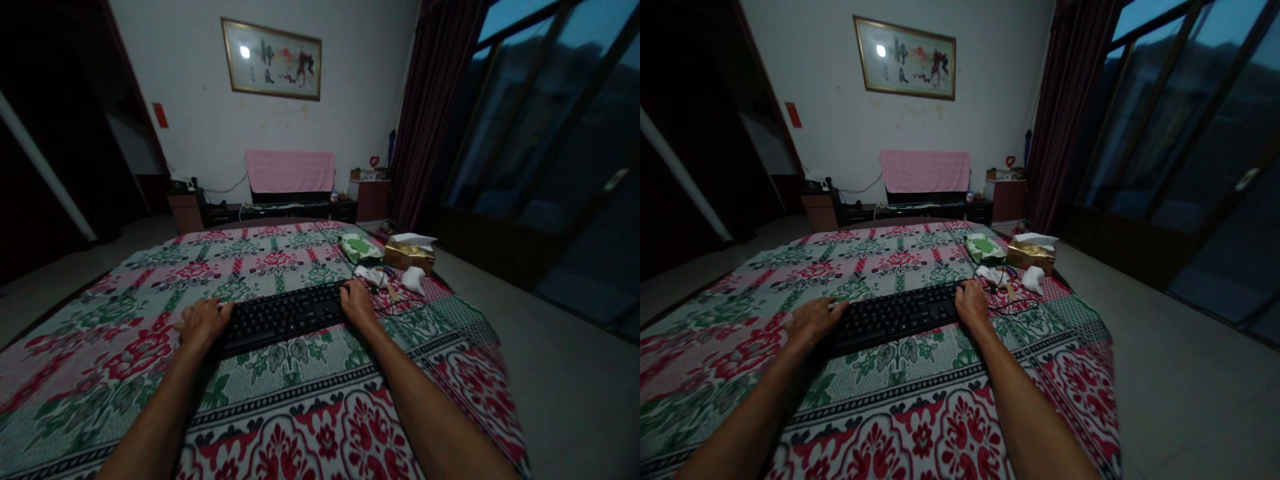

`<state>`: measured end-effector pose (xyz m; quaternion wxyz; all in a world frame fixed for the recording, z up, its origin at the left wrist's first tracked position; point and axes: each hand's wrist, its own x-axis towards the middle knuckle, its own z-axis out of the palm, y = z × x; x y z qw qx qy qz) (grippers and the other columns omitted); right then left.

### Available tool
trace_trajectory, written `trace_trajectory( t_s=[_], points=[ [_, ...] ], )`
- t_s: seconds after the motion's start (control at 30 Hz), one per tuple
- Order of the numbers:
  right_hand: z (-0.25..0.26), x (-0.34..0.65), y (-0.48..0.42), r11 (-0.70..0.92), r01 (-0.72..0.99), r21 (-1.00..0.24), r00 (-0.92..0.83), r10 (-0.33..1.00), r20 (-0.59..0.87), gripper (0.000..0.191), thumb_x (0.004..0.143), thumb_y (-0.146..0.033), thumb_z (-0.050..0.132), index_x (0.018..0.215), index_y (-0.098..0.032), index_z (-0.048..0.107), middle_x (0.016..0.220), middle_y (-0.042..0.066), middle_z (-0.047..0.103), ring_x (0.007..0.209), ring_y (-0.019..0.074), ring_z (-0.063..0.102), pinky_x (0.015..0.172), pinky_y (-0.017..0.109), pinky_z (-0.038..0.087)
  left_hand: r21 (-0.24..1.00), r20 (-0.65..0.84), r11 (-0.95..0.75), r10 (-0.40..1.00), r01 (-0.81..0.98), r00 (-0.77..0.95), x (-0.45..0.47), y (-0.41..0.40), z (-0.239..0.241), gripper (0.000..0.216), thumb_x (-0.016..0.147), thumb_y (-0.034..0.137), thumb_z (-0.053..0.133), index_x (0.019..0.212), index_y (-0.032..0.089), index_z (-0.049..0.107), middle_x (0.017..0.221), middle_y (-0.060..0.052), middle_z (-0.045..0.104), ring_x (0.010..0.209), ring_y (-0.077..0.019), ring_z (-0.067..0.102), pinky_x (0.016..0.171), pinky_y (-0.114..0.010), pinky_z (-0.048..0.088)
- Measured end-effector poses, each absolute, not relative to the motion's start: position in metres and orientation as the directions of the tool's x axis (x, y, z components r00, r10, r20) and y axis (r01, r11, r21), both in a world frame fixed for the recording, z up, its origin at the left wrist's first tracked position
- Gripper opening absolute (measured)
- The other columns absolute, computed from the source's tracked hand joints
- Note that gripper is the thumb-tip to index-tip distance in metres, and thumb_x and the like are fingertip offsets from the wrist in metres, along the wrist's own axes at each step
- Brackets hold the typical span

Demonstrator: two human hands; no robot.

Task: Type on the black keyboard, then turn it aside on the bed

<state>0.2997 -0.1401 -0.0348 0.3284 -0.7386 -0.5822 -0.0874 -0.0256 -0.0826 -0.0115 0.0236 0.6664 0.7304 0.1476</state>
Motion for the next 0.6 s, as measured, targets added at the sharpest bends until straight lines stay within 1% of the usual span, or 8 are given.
trace_trajectory(
  t_s=[0.1, 0.17, 0.27, 0.37, 0.47, 0.53, 0.6],
  points=[
    [-0.034, 0.298, -0.142, -0.1, 0.919, -0.38, 0.299, 0.807, 0.51, 0.027, 0.079, -0.027, 0.034, 0.09, -0.013, 0.053, 0.093, 0.011, 0.054, 0.089, 0.0177, 0.046, 0.08, 0.027, 0.032, 0.242, 0.092, 0.012, 0.995, 0.97, -0.035, -0.032, -0.079, -0.013, 0.06, 0.068, 0.059, 0.024, 0.095, 0.017, 0.057, 0.101, -0.014, 0.056, 0.094, -0.0325, 0.047, 0.075, -0.044, 0.035],
    [-0.034, 0.297, -0.142, -0.071, 0.92, -0.385, 0.28, 0.806, 0.521, 0.027, 0.079, -0.026, 0.033, 0.092, -0.013, 0.052, 0.093, 0.01, 0.054, 0.089, 0.0174, 0.046, 0.081, 0.027, 0.032, 0.23, 0.099, -0.031, 0.995, 0.973, 0.008, -0.036, -0.076, -0.016, 0.059, 0.069, 0.057, 0.024, 0.097, 0.017, 0.057, 0.099, -0.013, 0.057, 0.093, -0.0291, 0.049, 0.077, -0.039, 0.036],
    [-0.035, 0.292, -0.14, -0.001, 0.912, -0.41, 0.243, 0.807, 0.538, 0.025, 0.077, -0.024, 0.035, 0.094, -0.013, 0.051, 0.093, 0.009, 0.054, 0.089, 0.0166, 0.047, 0.08, 0.026, 0.033, 0.231, 0.123, -0.013, 0.992, 0.973, -0.016, -0.044, -0.071, -0.02, 0.059, 0.069, 0.056, 0.026, 0.102, 0.017, 0.054, 0.103, -0.012, 0.056, 0.095, -0.0275, 0.049, 0.08, -0.037, 0.035],
    [-0.035, 0.283, -0.137, 0.108, 0.897, -0.43, 0.17, 0.811, 0.559, 0.024, 0.076, -0.02, 0.036, 0.094, -0.014, 0.05, 0.093, 0.007, 0.054, 0.09, 0.0155, 0.046, 0.082, 0.025, 0.033, 0.247, 0.111, 0.041, 0.991, 0.968, -0.071, -0.057, -0.066, -0.021, 0.06, 0.068, 0.057, 0.028, 0.105, 0.017, 0.054, 0.102, -0.012, 0.057, 0.096, -0.0282, 0.049, 0.079, -0.037, 0.036],
    [-0.035, 0.275, -0.135, 0.198, 0.873, -0.445, 0.107, 0.813, 0.572, 0.024, 0.074, -0.018, 0.037, 0.093, -0.014, 0.051, 0.094, 0.007, 0.054, 0.092, 0.015, 0.045, 0.084, 0.026, 0.032, 0.266, 0.103, 0.095, 0.987, 0.959, -0.126, -0.069, -0.063, -0.021, 0.06, 0.068, 0.057, 0.03, 0.105, 0.017, 0.054, 0.097, -0.014, 0.059, 0.091, -0.0301, 0.051, 0.075, -0.038, 0.037],
    [-0.034, 0.275, -0.133, 0.221, 0.859, -0.461, 0.099, 0.813, 0.574, 0.024, 0.074, -0.018, 0.037, 0.093, -0.015, 0.051, 0.096, 0.007, 0.054, 0.093, 0.0148, 0.045, 0.084, 0.026, 0.032, 0.274, 0.094, 0.108, 0.986, 0.956, -0.138, -0.071, -0.064, -0.02, 0.059, 0.068, 0.056, 0.03, 0.106, 0.017, 0.054, 0.097, -0.015, 0.059, 0.089, -0.0313, 0.051, 0.073, -0.04, 0.038],
    [-0.034, 0.278, -0.132, 0.213, 0.848, -0.485, 0.122, 0.812, 0.57, 0.025, 0.075, -0.019, 0.037, 0.094, -0.015, 0.052, 0.096, 0.007, 0.054, 0.093, 0.0147, 0.046, 0.084, 0.026, 0.033, 0.265, 0.091, 0.107, 0.987, 0.958, -0.135, -0.069, -0.065, -0.018, 0.059, 0.069, 0.054, 0.03, 0.106, 0.015, 0.054, 0.1, -0.017, 0.056, 0.092, -0.0346, 0.048, 0.073, -0.045, 0.036]
  ],
)
